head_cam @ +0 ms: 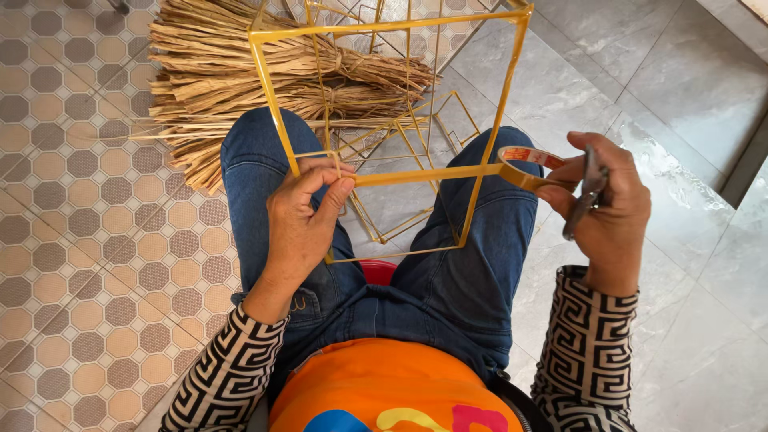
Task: The person sits on a low stool and uses scissors to cut lengths of brown tape, which are then wrapped around the joints of a gold-colored wire frame structure. The person repeatedly measures, cuts, and applies tape to reinforce the frame.
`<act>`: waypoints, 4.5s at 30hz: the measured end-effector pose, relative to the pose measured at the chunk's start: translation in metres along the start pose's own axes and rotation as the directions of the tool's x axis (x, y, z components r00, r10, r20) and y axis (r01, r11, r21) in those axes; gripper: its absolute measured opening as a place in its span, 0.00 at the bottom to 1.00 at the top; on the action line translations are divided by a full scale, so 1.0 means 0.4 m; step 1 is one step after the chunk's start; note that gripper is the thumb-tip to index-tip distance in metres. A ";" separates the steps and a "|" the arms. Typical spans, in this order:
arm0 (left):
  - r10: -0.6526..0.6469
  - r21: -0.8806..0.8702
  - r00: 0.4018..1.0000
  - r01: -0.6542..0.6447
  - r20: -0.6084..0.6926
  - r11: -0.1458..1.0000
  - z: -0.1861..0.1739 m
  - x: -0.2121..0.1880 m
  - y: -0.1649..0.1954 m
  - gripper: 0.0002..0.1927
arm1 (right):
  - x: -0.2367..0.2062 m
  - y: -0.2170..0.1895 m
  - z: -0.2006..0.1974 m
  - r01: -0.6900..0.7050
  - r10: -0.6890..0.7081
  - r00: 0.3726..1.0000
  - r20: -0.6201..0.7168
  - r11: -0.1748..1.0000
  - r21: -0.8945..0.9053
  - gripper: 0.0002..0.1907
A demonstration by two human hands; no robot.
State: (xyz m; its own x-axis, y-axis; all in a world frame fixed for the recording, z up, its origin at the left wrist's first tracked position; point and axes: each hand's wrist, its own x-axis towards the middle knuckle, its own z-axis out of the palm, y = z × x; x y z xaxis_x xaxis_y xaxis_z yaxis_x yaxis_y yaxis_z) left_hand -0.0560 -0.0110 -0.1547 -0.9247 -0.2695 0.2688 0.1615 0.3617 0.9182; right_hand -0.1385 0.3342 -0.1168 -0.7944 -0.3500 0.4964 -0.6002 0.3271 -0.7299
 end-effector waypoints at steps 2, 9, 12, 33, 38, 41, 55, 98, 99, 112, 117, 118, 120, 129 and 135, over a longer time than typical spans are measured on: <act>-0.039 -0.003 0.999 0.039 -0.003 0.999 0.002 0.005 0.017 0.05 | -0.002 0.023 0.012 0.024 -0.024 0.999 -0.021 1.000 -0.005 0.30; 0.445 0.478 0.884 -0.334 -0.140 0.813 -0.032 -0.035 0.101 0.18 | -0.028 0.081 0.105 -0.043 0.047 0.989 -0.138 0.999 0.031 0.31; 0.471 0.388 0.871 -0.391 -0.137 0.835 -0.035 -0.065 0.125 0.15 | -0.050 0.091 0.146 -0.043 0.070 0.980 -0.186 0.988 0.146 0.29; 0.677 0.534 0.716 -0.644 0.168 0.548 0.255 0.076 0.095 0.15 | -0.055 0.125 0.181 -0.050 0.083 0.955 -0.283 0.991 0.123 0.27; 0.422 0.550 0.818 -0.575 0.390 0.606 0.312 0.112 0.083 0.05 | -0.054 0.121 0.181 -0.104 0.131 0.945 -0.301 0.989 0.104 0.27; 0.357 0.494 0.825 -0.553 0.438 0.670 0.295 0.125 0.075 0.03 | -0.056 0.120 0.181 -0.118 0.145 0.944 -0.295 0.987 0.107 0.27; 0.764 0.381 0.435 -0.885 0.477 0.266 0.260 0.181 0.250 0.15 | -0.058 0.118 0.184 -0.053 0.128 0.915 -0.382 0.978 0.201 0.26; 0.338 0.081 0.475 -0.666 0.812 0.741 0.384 0.337 0.212 0.08 | -0.112 -0.039 0.182 -0.719 0.647 0.680 0.345 0.497 0.486 0.19; 0.369 0.036 0.478 -0.648 0.797 0.761 0.378 0.336 0.223 0.12 | -0.115 -0.038 0.183 -0.717 0.650 0.677 0.346 0.476 0.509 0.18; 0.430 -0.529 0.898 -0.319 0.097 0.786 0.073 0.191 0.253 0.13 | -0.013 -0.067 0.262 -0.232 0.275 0.918 -0.285 0.957 0.176 0.10; 0.118 -0.474 0.972 -0.204 -0.204 0.856 -0.067 0.075 0.137 0.12 | 0.019 -0.016 0.311 -0.241 0.378 0.906 -0.192 0.831 0.502 0.13; 0.051 -0.544 0.966 -0.185 -0.252 0.819 -0.087 0.053 0.108 0.13 | 0.013 -0.005 0.314 -0.259 0.393 0.905 -0.162 0.811 0.524 0.13; -0.049 -0.621 0.951 -0.160 -0.305 0.767 -0.123 0.005 0.053 0.13 | -0.014 0.012 0.317 -0.305 0.429 0.898 -0.096 0.766 0.566 0.12; -0.291 -0.864 0.926 -0.069 -0.241 0.498 -0.153 -0.050 -0.111 0.12 | -0.050 0.013 0.312 -0.364 0.471 0.876 -0.100 0.785 0.502 0.25; -0.388 -0.916 0.916 0.065 -0.103 0.396 -0.085 -0.051 -0.124 0.12 | -0.005 -0.017 0.294 -0.216 0.357 0.930 -0.088 0.725 0.654 0.22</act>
State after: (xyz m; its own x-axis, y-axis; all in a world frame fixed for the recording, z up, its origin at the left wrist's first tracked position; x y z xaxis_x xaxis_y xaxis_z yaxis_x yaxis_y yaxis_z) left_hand -0.0334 -0.0536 -0.1959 -0.8740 -0.4793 -0.0799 0.3200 -0.6915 0.6476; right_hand -0.1219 0.2295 -0.1682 -0.9613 -0.1312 0.2423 -0.2023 -0.2613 -0.9438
